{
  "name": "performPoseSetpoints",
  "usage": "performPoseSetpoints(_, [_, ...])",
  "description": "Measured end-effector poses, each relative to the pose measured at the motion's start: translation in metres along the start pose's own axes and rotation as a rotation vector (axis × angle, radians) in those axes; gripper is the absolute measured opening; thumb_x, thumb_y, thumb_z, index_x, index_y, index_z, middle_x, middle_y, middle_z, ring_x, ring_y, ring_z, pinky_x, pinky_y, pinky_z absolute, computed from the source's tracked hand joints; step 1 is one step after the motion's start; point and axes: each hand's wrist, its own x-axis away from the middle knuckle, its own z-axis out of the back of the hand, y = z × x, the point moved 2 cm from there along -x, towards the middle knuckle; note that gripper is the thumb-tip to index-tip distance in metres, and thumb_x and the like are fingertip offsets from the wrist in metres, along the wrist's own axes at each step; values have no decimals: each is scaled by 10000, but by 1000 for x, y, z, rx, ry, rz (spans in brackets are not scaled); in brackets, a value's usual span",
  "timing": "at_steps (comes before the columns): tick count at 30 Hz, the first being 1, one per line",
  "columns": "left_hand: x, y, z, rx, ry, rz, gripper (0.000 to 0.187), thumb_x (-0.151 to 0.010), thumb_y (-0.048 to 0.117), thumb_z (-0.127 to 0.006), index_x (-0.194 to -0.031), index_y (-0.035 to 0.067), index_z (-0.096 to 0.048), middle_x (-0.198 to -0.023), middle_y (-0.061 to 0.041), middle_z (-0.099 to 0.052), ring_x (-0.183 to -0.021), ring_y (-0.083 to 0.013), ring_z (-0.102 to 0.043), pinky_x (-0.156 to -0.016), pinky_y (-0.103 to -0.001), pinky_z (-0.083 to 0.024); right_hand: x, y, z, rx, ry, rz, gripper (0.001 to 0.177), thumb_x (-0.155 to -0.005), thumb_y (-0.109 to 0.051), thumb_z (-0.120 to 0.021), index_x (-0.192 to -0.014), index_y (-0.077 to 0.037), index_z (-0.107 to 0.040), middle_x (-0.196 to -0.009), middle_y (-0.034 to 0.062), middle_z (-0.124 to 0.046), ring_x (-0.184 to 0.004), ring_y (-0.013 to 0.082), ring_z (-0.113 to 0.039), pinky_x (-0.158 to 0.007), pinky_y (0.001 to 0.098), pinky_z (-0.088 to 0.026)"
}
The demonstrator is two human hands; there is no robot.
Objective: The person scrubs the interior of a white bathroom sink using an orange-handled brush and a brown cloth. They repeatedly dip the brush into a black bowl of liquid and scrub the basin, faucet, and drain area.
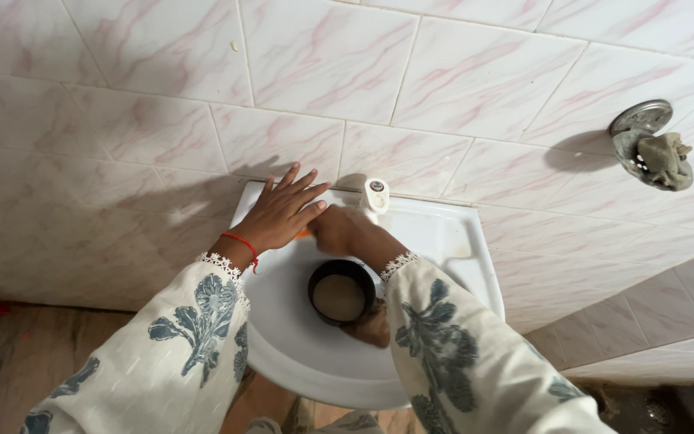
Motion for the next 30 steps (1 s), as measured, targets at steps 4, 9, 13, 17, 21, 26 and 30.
performPoseSetpoints(4, [3, -4, 2, -2, 7, 56, 574, -1031, 545, -308, -1546, 313, -410, -1680, -22, -246, -1584, -263, -35, -1235, -615, -43, -16, -15, 8, 212, -30, -193, 249, -951, -208, -557, -1105, -111, -727, -1083, 136, -723, -1049, 314, -707, -872, 472, -559])
performPoseSetpoints(9, [10, -18, 15, -119, 60, -7, 597, -1022, 529, -294, -1555, 283, -403, -1680, -46, -249, -1571, -295, -52, -1189, -650, -70, -34, -11, 22, 278, -46, -132, 251, -914, -161, -561, -1069, -95, -746, -1056, 145, -737, -1018, 309, -723, -869, 457, -577])
performPoseSetpoints(13, [13, -31, 22, -64, 43, 100, 577, -1028, 541, -294, -1532, 292, -423, -1683, -27, -267, -1574, -284, -69, -1213, -635, -83, -41, -3, 21, 297, 31, -98, 240, -909, -139, -556, -1037, -71, -747, -1025, 165, -746, -967, 335, -737, -844, 460, -585])
performPoseSetpoints(17, [21, -41, 27, -90, 21, 145, 574, -1031, 542, -284, -1536, 306, -420, -1671, -25, -269, -1578, -272, -72, -1224, -633, -71, -42, -21, 6, 319, 21, -13, 242, -894, -116, -547, -1009, -74, -755, -1011, 162, -752, -942, 334, -745, -825, 448, -592])
performPoseSetpoints(21, [28, -53, 37, -150, 0, 139, 600, -1027, 552, -288, -1552, 281, -392, -1670, -32, -262, -1574, -276, -66, -1213, -632, -67, -7, -35, 1, 381, -51, 102, 255, -860, -113, -576, -1063, -83, -727, -994, 173, -745, -942, 358, -730, -803, 467, -585])
performPoseSetpoints(26, [24, -57, 35, -144, -13, 142, 609, -1027, 576, -301, -1547, 275, -405, -1672, -51, -259, -1576, -286, -70, -1227, -615, -68, 13, -42, -3, 469, -55, 216, 272, -841, -114, -582, -1087, -72, -690, -915, 161, -740, -859, 355, -736, -720, 466, -589])
performPoseSetpoints(30, [14, -48, 34, -118, -14, 128, 608, -1024, 577, -294, -1538, 276, -415, -1674, -51, -254, -1577, -293, -65, -1225, -617, -61, -10, -28, 5, 558, 28, 121, 189, -899, -130, -557, -979, -105, -727, -898, 124, -738, -849, 317, -743, -700, 437, -600])
